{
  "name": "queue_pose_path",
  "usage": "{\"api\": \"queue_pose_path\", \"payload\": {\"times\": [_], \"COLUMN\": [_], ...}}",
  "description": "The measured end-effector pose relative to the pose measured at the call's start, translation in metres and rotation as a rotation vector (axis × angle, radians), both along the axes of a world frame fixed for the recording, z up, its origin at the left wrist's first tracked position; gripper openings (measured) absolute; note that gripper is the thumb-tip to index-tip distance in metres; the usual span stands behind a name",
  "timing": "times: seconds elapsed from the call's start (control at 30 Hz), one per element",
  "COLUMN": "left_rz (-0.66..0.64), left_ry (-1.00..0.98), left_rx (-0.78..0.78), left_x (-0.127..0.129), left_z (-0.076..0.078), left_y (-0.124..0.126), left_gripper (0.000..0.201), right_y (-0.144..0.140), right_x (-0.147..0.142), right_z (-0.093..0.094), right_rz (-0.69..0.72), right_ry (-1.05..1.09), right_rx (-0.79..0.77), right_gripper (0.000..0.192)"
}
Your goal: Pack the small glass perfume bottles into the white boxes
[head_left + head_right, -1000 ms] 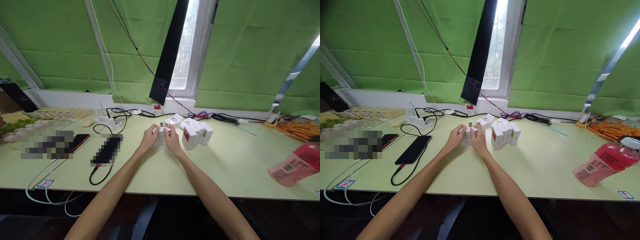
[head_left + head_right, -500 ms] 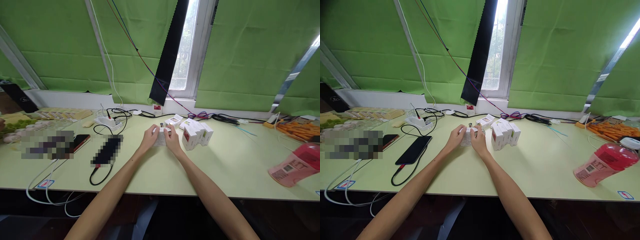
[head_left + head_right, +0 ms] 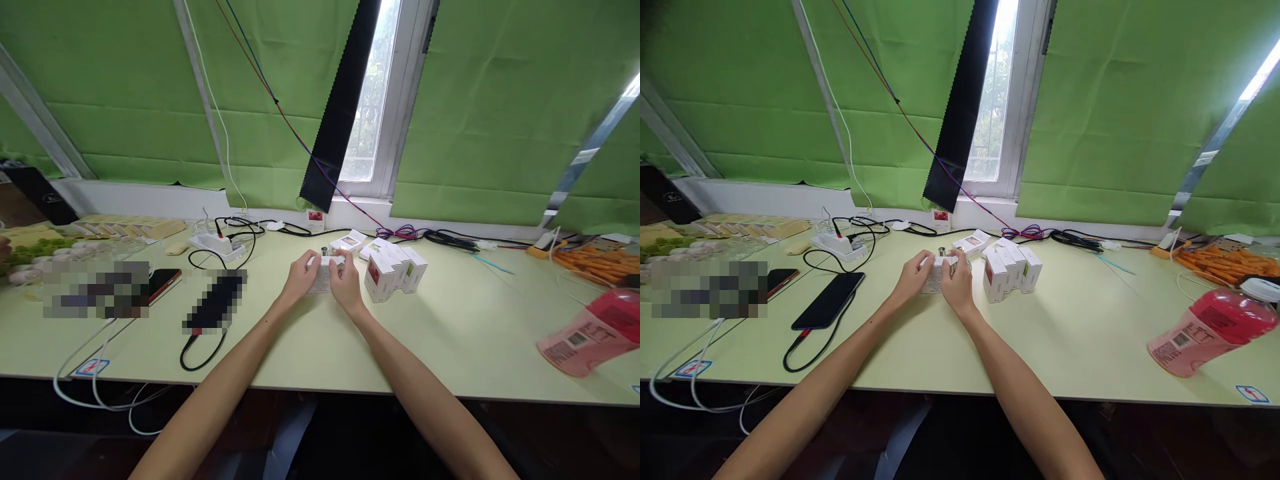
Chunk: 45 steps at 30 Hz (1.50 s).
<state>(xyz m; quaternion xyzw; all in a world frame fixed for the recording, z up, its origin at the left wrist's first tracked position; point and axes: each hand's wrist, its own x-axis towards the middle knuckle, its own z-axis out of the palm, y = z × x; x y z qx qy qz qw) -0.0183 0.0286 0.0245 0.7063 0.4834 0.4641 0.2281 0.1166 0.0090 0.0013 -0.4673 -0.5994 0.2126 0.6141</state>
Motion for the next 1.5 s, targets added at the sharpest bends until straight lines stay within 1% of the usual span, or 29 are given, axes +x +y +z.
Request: {"api": "queue_pose_path", "payload": {"times": [0.23, 0.4, 0.77, 1.5], "left_rz": [-0.019, -0.016, -0.011, -0.014], "left_ry": [-0.015, -0.015, -0.002, -0.006], "left_rx": [0.012, 0.006, 0.018, 0.008], "left_x": [-0.0003, -0.0002, -0.0008, -0.0007], "left_z": [0.0002, 0.0002, -0.0011, -0.0011], "left_y": [-0.0018, -0.0016, 0.0007, 0.001], "left_gripper": [0.034, 0.034, 0.035, 0.035], "right_y": [0.0003, -0.0001, 0.0018, 0.0013], "right_x": [-0.0012, 0.0003, 0.0009, 0.0019], "right_z": [-0.0006, 0.001, 0.0013, 0.0015], "right_rz": [0.013, 0.034, 0.033, 0.036], "right_ry": [0.039, -0.018, -0.035, -0.037], "right_rx": [0.034, 0.025, -0.008, -0.033], "right_gripper": [0.04, 0.032, 0.039, 0.039]}}
